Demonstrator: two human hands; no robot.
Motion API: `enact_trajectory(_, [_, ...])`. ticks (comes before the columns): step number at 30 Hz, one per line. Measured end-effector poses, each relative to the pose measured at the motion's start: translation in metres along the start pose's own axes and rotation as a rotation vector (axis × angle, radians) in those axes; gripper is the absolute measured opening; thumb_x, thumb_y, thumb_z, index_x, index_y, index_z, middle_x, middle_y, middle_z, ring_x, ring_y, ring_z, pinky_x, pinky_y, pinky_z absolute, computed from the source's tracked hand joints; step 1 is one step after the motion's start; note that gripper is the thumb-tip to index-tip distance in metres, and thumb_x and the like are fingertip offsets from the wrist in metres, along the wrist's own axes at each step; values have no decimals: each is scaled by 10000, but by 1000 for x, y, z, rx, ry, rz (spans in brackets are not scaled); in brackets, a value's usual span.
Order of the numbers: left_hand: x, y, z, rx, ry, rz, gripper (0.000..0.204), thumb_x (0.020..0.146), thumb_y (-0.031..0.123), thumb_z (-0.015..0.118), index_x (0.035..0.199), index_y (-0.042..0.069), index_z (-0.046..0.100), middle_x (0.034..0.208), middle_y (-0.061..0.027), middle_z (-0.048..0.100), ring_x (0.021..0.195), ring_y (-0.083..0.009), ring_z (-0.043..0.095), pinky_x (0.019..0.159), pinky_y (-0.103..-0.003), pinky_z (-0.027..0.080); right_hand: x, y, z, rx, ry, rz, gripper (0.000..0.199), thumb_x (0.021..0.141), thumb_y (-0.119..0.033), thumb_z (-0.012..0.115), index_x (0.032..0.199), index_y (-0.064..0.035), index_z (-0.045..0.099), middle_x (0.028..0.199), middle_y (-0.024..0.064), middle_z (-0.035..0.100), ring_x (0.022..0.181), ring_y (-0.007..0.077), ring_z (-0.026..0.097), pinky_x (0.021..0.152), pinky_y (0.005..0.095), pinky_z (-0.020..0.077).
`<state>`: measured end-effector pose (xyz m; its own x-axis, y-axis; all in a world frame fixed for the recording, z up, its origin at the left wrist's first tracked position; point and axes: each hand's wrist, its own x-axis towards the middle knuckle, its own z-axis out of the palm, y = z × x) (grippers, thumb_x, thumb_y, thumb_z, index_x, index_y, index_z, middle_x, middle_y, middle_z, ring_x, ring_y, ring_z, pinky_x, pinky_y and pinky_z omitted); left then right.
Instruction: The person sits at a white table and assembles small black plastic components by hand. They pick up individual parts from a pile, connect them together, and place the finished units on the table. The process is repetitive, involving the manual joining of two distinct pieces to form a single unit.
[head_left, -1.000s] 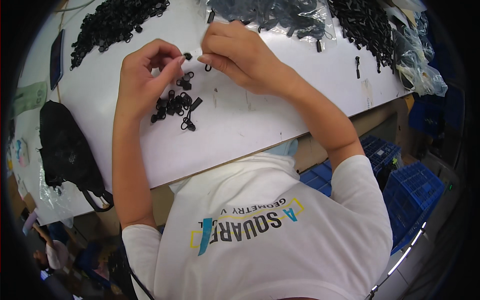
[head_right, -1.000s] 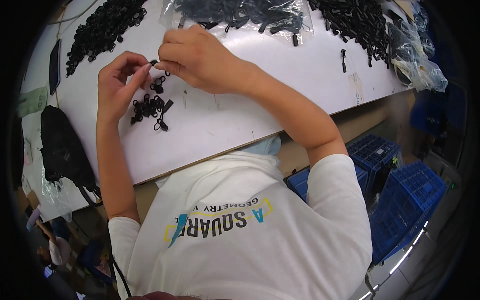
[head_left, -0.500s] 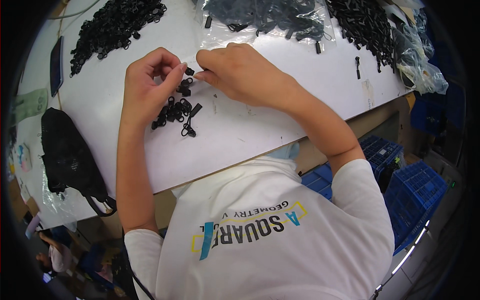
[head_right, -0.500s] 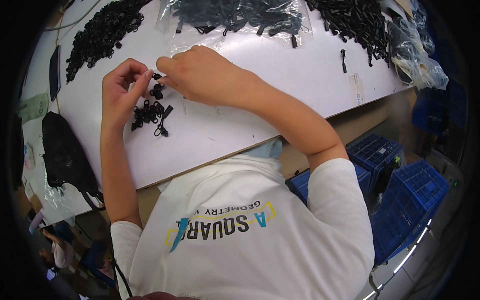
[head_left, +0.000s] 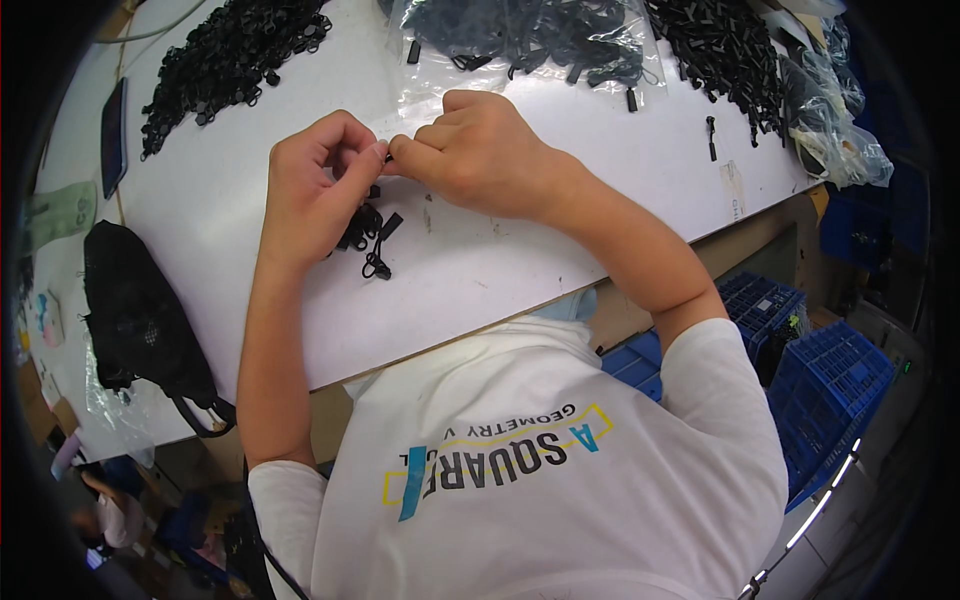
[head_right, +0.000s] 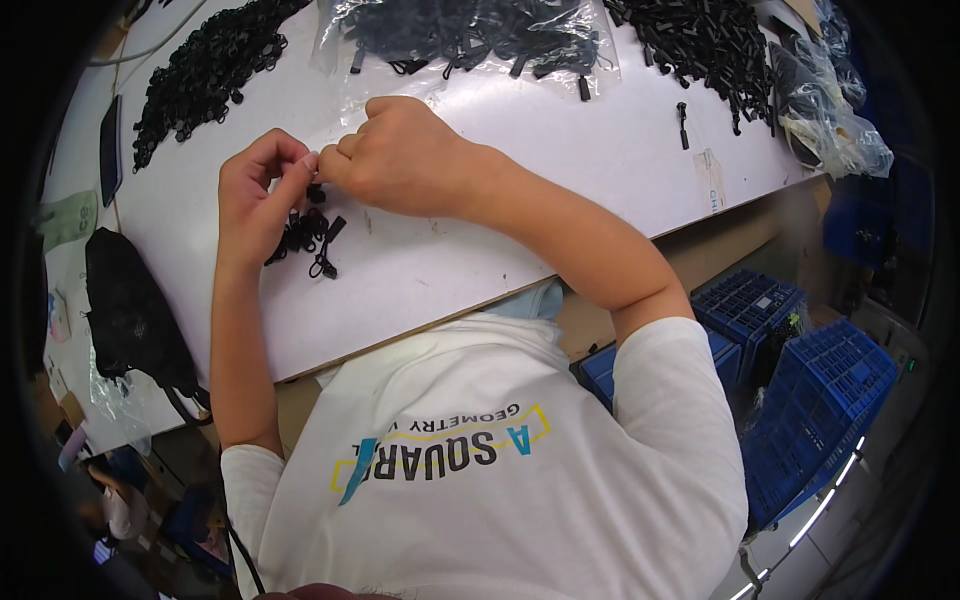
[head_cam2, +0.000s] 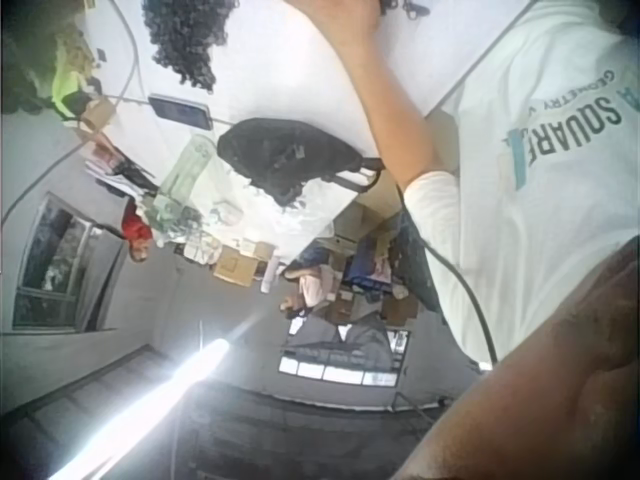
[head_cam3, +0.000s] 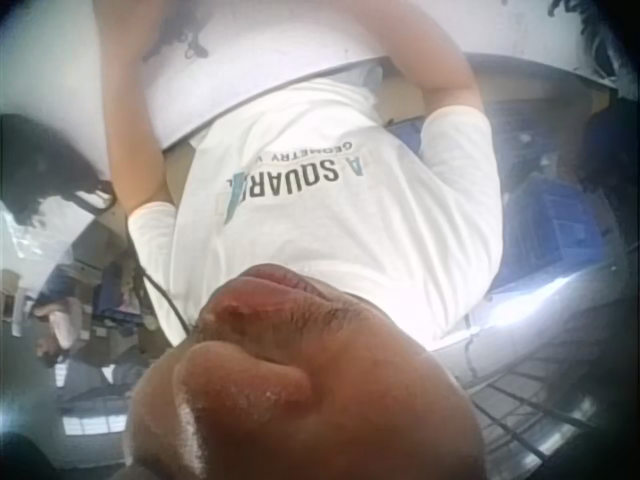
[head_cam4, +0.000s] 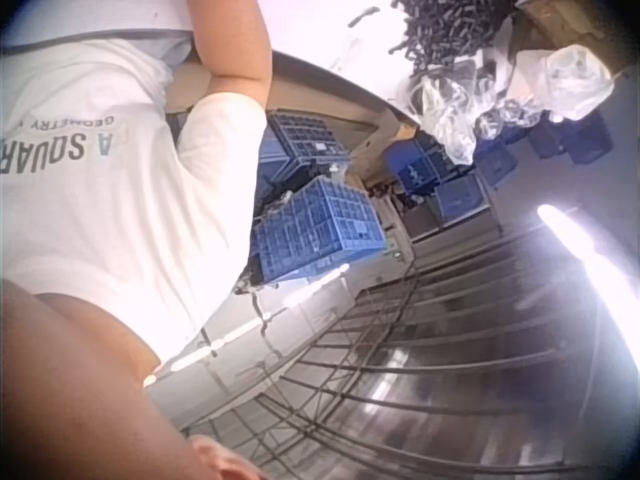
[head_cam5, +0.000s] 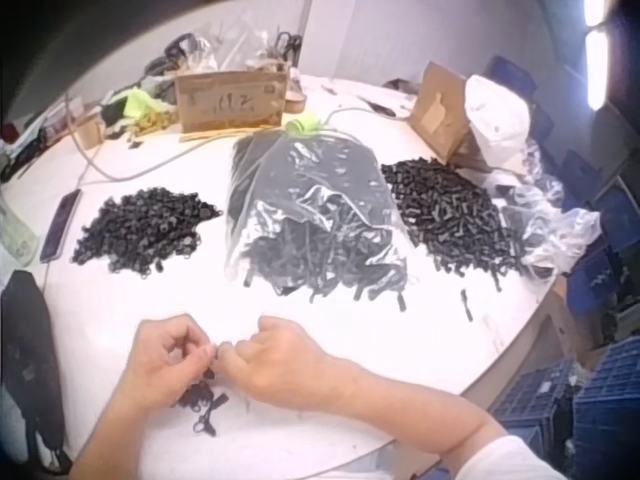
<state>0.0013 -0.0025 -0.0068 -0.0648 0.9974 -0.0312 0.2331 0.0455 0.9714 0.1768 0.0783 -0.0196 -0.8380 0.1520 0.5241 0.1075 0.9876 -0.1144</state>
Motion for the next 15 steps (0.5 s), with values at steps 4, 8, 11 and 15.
enact_trajectory(4, [-3, 3, 5, 168, -1, 29, 111, 817, 61, 597, 726, 3, 569, 572, 28, 531, 515, -25, 427, 468, -200, 334, -2, -7, -1, -7, -113, 28, 142, 704, -157, 653, 718, -65, 546, 493, 2, 472, 410, 170, 469, 449, 289, 379])
enact_trajectory(8, [-5, 8, 11, 27, 85, 37, 103, 837, 54, 582, 751, -3, 575, 567, 23, 518, 527, -29, 431, 489, -200, 342, 3, -18, -1, -11, -87, 188, 133, 675, -137, 616, 692, -45, 520, 481, 28, 503, 401, 208, 537, 408, 313, 432])
enact_trajectory(11, [-3, 12, 16, -153, 170, 38, 106, 860, 66, 568, 788, -9, 589, 567, 20, 504, 529, -34, 430, 494, -204, 343, 8, -18, -3, -40, 24, 234, 165, 719, -155, 633, 695, -44, 513, 460, 32, 481, 392, 212, 534, 385, 309, 427])
enact_trajectory(15, [3, 5, 3, -108, 81, 5, 153, 891, 104, 551, 818, -20, 602, 578, 20, 498, 538, -37, 432, 500, -199, 345, 6, -11, -3, -41, 100, 211, 221, 775, -202, 650, 695, -49, 511, 461, 41, 481, 381, 210, 514, 388, 301, 418])
